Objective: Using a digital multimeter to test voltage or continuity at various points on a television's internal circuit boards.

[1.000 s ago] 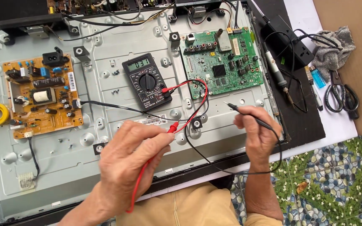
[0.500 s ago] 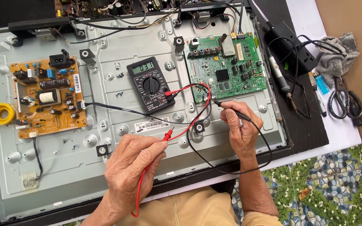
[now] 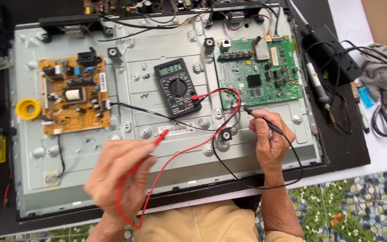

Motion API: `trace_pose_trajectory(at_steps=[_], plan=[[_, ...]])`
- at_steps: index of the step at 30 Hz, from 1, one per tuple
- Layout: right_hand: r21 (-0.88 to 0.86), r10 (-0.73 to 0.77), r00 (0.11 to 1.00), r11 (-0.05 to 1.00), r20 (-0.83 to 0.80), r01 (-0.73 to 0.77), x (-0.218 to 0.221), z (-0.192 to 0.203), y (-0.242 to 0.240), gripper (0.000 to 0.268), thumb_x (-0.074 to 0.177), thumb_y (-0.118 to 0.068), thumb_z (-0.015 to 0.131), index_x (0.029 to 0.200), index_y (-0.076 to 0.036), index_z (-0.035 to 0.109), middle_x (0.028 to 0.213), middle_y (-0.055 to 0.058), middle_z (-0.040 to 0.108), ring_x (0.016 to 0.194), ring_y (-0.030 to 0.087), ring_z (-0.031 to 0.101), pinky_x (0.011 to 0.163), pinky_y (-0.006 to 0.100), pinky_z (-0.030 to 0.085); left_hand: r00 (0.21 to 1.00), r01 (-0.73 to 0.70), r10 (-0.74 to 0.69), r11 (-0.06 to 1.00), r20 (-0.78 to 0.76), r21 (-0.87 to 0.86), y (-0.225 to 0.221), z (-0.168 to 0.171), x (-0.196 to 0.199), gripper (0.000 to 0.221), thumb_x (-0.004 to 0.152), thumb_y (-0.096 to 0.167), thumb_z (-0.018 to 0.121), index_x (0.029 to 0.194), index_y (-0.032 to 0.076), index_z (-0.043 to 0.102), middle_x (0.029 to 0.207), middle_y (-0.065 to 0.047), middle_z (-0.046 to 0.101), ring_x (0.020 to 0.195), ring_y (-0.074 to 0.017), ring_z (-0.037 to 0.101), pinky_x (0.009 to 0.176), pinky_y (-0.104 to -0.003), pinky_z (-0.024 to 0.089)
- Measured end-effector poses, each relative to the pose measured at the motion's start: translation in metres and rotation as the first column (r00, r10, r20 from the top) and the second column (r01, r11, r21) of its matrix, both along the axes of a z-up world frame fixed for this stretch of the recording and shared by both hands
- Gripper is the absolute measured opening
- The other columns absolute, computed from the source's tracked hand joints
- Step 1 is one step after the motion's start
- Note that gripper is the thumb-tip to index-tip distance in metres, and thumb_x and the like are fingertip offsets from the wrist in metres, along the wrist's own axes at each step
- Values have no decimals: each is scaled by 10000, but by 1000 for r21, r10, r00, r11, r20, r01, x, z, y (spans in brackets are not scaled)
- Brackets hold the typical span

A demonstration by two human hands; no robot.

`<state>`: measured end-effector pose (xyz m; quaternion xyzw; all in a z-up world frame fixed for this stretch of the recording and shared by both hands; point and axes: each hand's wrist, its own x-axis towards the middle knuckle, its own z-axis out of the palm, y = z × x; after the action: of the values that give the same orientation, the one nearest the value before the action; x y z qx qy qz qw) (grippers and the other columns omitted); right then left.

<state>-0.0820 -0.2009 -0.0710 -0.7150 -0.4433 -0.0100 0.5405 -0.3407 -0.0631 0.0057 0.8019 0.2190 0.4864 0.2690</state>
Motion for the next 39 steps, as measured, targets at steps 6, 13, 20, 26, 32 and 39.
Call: trace_pose_trajectory(at_steps=[6,13,20,26,32,39], plan=[[2,-3,1000,1000,4,3,-2,-6,-2,228,1123,-91,511,1130,69,673,903,159,660,729,212,688,667,308,619,964,-262,262,965,54,0,23,-23,-54,132,1025,36,691,1121,-48,659,1044,-194,717,948,-312,724,893,-385,578],[20,1,1000,1000,-1,-1,1,-16,-4,242,1152,-72,501,1150,116,654,891,200,648,695,247,665,628,313,574,929,-358,361,932,-83,51,52,-35,-67,83,1061,32,714,1119,-27,707,1048,-159,741,953,-290,673,889,-380,507],[108,-8,999,994,-33,11,9,-28,-3,203,1125,-63,589,1062,84,715,768,197,681,656,222,670,631,321,591,956,-293,293,956,9,22,73,-61,-50,72,997,0,765,1069,-5,770,965,-157,714,926,-328,673,860,-411,528],[102,-13,999,995,-52,18,11,-33,-5,204,1129,-69,585,1067,77,713,767,193,680,659,210,664,636,318,588,943,-325,329,943,-51,74,81,-72,-47,75,1003,63,770,1071,33,772,977,-132,708,937,-318,663,877,-405,544],[99,-18,999,995,-50,23,10,-30,-4,213,1129,-84,584,1064,72,712,767,192,684,656,211,666,634,316,589,938,-331,341,936,-66,123,83,-80,-43,82,1000,81,771,1076,50,774,996,-118,707,952,-318,665,899,-409,552],[103,-21,998,994,-59,27,9,-31,-3,217,1125,-95,581,1061,62,716,760,182,688,649,200,666,628,310,588,925,-340,365,919,-103,200,83,-85,-42,81,1003,96,766,1076,62,776,999,-91,712,955,-297,662,921,-408,541]])
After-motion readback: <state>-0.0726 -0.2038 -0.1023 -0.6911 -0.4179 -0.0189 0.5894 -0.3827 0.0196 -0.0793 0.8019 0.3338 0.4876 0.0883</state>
